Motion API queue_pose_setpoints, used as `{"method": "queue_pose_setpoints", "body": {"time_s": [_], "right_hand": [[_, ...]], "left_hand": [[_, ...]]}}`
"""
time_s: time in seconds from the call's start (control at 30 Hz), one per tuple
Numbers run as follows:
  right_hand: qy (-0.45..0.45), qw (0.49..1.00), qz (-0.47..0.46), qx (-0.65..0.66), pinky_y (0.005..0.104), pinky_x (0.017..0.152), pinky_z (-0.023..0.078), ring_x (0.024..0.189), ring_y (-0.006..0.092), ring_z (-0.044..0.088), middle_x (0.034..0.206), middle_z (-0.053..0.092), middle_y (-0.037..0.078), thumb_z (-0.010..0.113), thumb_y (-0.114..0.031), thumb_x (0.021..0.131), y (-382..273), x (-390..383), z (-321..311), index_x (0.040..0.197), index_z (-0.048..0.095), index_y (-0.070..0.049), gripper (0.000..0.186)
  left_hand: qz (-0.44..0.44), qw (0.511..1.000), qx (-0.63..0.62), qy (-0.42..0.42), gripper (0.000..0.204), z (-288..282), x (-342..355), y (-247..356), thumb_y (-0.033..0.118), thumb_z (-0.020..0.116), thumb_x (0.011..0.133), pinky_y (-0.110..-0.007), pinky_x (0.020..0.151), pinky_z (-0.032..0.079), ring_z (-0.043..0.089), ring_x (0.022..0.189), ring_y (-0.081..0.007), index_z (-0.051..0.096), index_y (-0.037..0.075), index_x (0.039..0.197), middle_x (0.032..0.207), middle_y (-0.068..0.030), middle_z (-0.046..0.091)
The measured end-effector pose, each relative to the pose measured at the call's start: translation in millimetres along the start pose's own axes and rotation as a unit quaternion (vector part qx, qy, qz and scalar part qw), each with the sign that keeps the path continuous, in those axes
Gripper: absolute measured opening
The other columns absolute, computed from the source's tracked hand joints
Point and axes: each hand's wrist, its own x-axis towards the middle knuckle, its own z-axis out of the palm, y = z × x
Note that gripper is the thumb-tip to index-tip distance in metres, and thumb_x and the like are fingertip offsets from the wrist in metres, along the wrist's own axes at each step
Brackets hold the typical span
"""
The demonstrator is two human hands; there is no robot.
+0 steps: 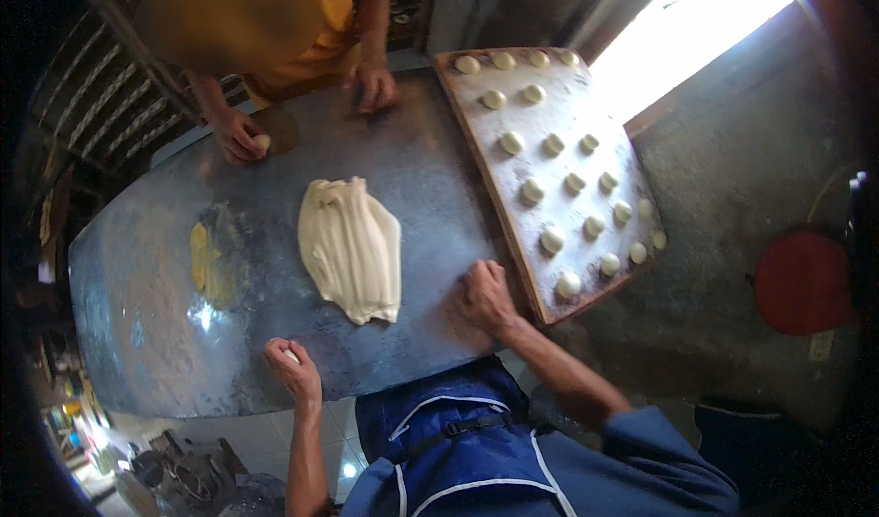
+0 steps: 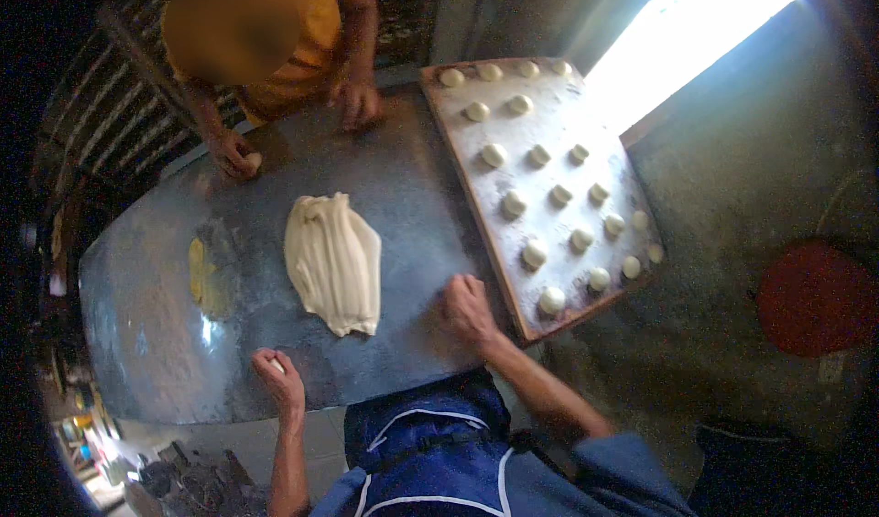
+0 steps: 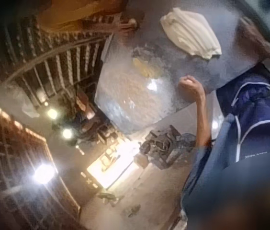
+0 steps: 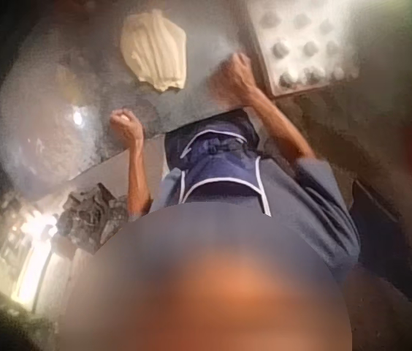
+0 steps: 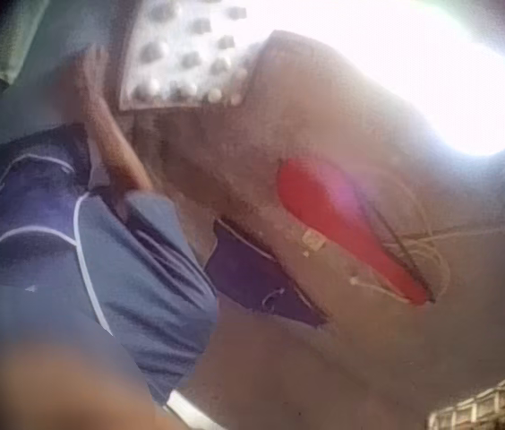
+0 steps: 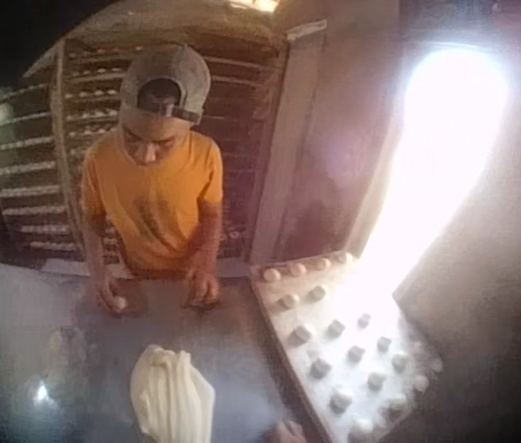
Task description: The person tears small pieces from a large dough mass, rolls them into balls, and places them on a wooden board. Later, the person shapes the dough balls into ring shapes and arranges them on the board.
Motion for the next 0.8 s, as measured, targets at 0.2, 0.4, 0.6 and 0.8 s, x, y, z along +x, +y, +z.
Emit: {"method": "queue_pose_setpoints", "body": {"time_s": [0.2, 0.4, 0.6, 0.8], "right_hand": [[-0.043, 0.997, 0.026, 0.051, 0.0449, 0.081, 0.044, 0.091, 0.0347, 0.055, 0.093, 0.053, 0.015, 0.072, -0.008, 0.079, -2, -58, 3, 0.092, 0.052, -0.005, 0.025], [-0.052, 0.997, 0.001, -0.05, 0.0431, 0.088, 0.047, 0.104, 0.0315, 0.055, 0.107, 0.055, 0.013, 0.068, -0.015, 0.079, -26, -32, -54, 0.103, 0.059, -0.001, 0.029], [-0.347, 0.888, 0.117, 0.28, 0.0471, 0.09, 0.054, 0.108, 0.0393, 0.062, 0.114, 0.058, 0.019, 0.072, -0.012, 0.08, 7, -29, -119, 0.101, 0.066, 0.001, 0.026], [0.068, 0.948, 0.251, 0.185, 0.0374, 0.081, 0.055, 0.092, 0.0271, 0.067, 0.107, 0.065, 0.015, 0.082, -0.019, 0.084, 124, 15, -264, 0.11, 0.064, -0.004, 0.035]], "left_hand": [[0.082, 0.986, 0.042, -0.137, 0.027, -33, 8, 41, 0.0, 0.07, 0.08, -0.049, 0.09, 0.044, 0.054, 0.102, -0.0365, 0.056, 0.001, 0.103, 0.106, -0.0163, 0.053], [0.148, 0.845, 0.144, -0.493, 0.025, -84, 69, 72, -0.002, 0.068, 0.07, -0.045, 0.093, 0.05, 0.055, 0.113, -0.0356, 0.067, 0.003, 0.095, 0.115, -0.0159, 0.053], [0.285, 0.864, -0.073, -0.409, 0.04, 1, 120, 273, -0.001, 0.073, 0.068, -0.044, 0.095, 0.051, 0.061, 0.11, -0.0361, 0.067, 0.007, 0.106, 0.113, -0.015, 0.059], [0.437, 0.806, -0.314, -0.247, 0.078, 190, 168, 520, -0.002, 0.08, 0.074, -0.04, 0.097, 0.052, 0.063, 0.114, -0.0293, 0.045, 0.009, 0.143, 0.124, -0.0128, 0.062]]}}
